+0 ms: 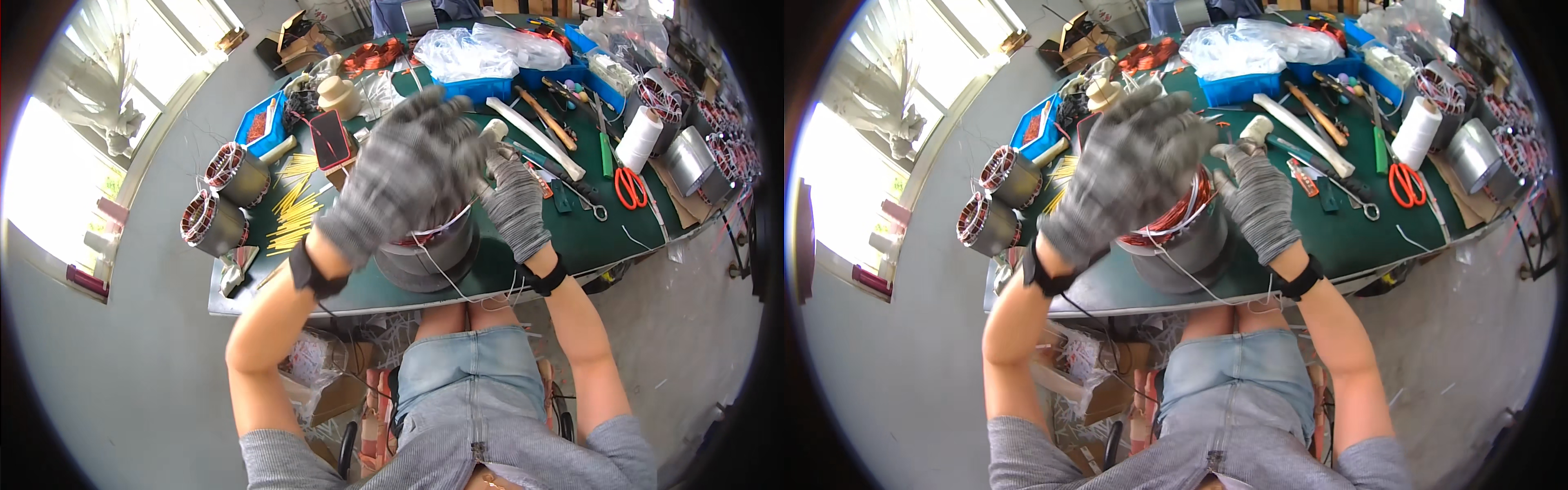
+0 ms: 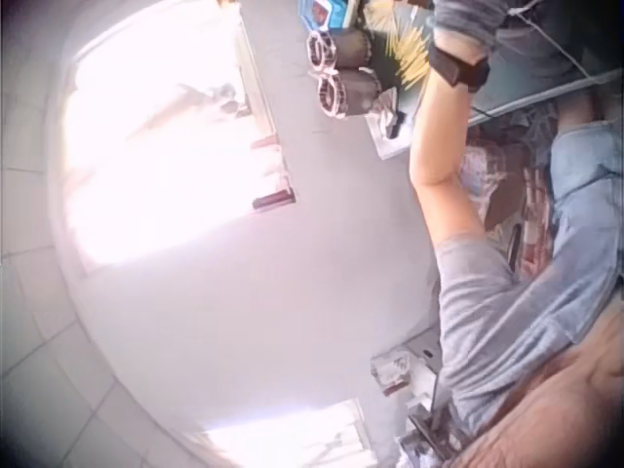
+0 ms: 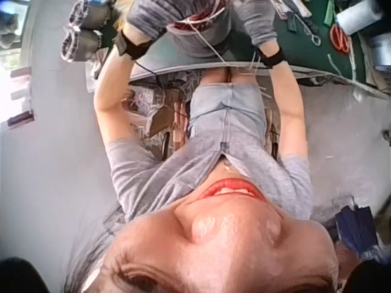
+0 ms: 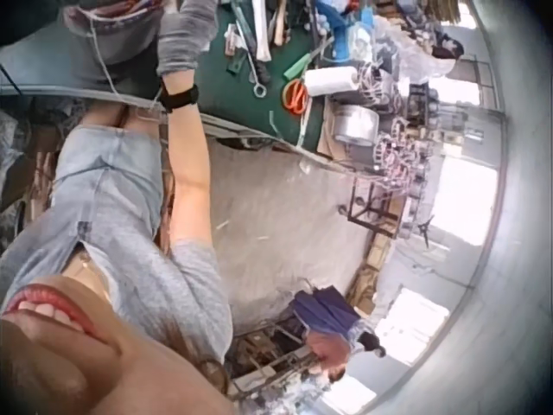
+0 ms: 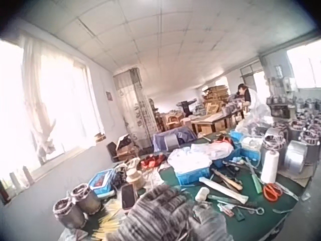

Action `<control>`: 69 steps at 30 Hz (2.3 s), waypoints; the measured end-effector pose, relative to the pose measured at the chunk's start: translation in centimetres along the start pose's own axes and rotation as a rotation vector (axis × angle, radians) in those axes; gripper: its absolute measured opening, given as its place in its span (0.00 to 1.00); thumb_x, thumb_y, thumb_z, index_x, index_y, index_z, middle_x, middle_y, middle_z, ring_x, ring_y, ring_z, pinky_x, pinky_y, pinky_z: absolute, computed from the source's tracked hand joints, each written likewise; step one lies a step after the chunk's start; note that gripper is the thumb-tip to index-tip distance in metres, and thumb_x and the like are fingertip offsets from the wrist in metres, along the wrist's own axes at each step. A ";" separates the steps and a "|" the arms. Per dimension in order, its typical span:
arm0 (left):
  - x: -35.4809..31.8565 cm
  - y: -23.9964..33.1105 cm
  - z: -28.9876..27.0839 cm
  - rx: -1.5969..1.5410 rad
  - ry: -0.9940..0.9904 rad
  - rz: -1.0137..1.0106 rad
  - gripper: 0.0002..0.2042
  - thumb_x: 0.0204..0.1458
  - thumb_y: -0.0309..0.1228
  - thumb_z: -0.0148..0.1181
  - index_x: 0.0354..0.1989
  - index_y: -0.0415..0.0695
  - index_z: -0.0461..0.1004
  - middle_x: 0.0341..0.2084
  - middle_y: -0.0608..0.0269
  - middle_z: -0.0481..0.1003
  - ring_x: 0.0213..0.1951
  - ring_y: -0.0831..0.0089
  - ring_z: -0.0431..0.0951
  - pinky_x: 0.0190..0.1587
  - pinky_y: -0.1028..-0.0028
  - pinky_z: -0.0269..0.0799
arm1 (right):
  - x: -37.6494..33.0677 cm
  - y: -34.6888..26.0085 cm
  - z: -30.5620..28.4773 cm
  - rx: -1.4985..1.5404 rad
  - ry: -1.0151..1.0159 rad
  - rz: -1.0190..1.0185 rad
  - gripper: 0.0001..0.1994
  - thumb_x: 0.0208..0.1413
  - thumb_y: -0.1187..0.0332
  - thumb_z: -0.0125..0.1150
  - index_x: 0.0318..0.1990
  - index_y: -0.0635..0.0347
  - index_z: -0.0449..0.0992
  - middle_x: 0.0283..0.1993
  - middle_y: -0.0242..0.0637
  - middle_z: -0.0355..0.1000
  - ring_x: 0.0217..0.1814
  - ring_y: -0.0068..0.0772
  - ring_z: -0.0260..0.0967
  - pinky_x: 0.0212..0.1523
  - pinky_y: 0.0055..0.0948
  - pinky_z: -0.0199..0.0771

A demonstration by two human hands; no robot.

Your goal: Secure copper wire windings on a stator using zip ties and tools.

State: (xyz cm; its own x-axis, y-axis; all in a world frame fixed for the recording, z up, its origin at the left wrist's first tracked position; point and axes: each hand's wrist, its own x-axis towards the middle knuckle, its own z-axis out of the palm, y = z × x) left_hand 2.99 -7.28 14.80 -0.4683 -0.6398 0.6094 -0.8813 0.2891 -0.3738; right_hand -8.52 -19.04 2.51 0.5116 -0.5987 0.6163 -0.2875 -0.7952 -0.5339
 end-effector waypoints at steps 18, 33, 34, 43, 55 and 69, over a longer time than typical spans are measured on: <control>-0.7 -5.0 3.9 0.832 -0.335 -0.273 0.13 0.48 0.29 0.52 0.43 0.43 0.75 0.41 0.58 0.73 0.47 0.62 0.71 0.54 0.61 0.61 | -0.4 -1.6 0.0 0.756 -0.039 0.067 0.08 0.58 0.71 0.53 0.41 0.61 0.76 0.36 0.41 0.75 0.40 0.35 0.71 0.44 0.30 0.70; -3.8 1.2 0.5 0.089 0.061 -0.301 0.13 0.34 0.30 0.62 0.32 0.49 0.76 0.31 0.68 0.76 0.39 0.65 0.71 0.46 0.62 0.64 | 4.5 0.4 2.3 1.016 -0.281 -0.220 0.12 0.60 0.67 0.52 0.49 0.59 0.72 0.53 0.37 0.68 0.57 0.35 0.66 0.60 0.32 0.63; -3.7 2.1 0.5 0.068 0.073 -0.343 0.12 0.33 0.29 0.65 0.30 0.47 0.77 0.29 0.66 0.76 0.38 0.62 0.72 0.43 0.61 0.66 | 4.5 -0.2 1.8 1.066 -0.212 -0.298 0.12 0.60 0.67 0.51 0.48 0.59 0.73 0.49 0.35 0.70 0.55 0.29 0.67 0.57 0.29 0.65; -7.2 5.7 1.0 -0.393 0.124 -0.789 0.18 0.46 0.23 0.61 0.48 0.41 0.71 0.36 0.58 0.75 0.39 0.60 0.73 0.46 0.63 0.66 | 3.4 1.9 1.0 0.796 -0.452 -0.501 0.08 0.60 0.67 0.50 0.41 0.56 0.74 0.41 0.33 0.70 0.51 0.34 0.65 0.55 0.32 0.63; -10.3 7.6 0.9 -0.010 0.099 -0.696 0.11 0.49 0.23 0.57 0.41 0.45 0.71 0.41 0.60 0.75 0.46 0.60 0.71 0.50 0.61 0.61 | 3.4 1.9 1.0 0.713 -0.451 -0.546 0.07 0.58 0.66 0.52 0.38 0.56 0.75 0.45 0.35 0.68 0.56 0.35 0.62 0.60 0.34 0.57; -10.0 7.9 1.8 -0.085 0.235 -0.757 0.06 0.47 0.19 0.56 0.30 0.41 0.67 0.40 0.57 0.75 0.45 0.54 0.72 0.51 0.59 0.64 | 2.6 2.3 0.0 0.803 -0.471 -0.332 0.09 0.55 0.65 0.59 0.40 0.57 0.79 0.57 0.37 0.67 0.57 0.33 0.65 0.56 0.32 0.64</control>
State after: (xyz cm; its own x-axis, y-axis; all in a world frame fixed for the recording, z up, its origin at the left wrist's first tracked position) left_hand 0.86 0.11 4.51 0.2671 -0.5195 0.8116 -0.9626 -0.1048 0.2497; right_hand -7.83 -22.42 2.95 0.7868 -0.1188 0.6057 0.4748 -0.5105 -0.7169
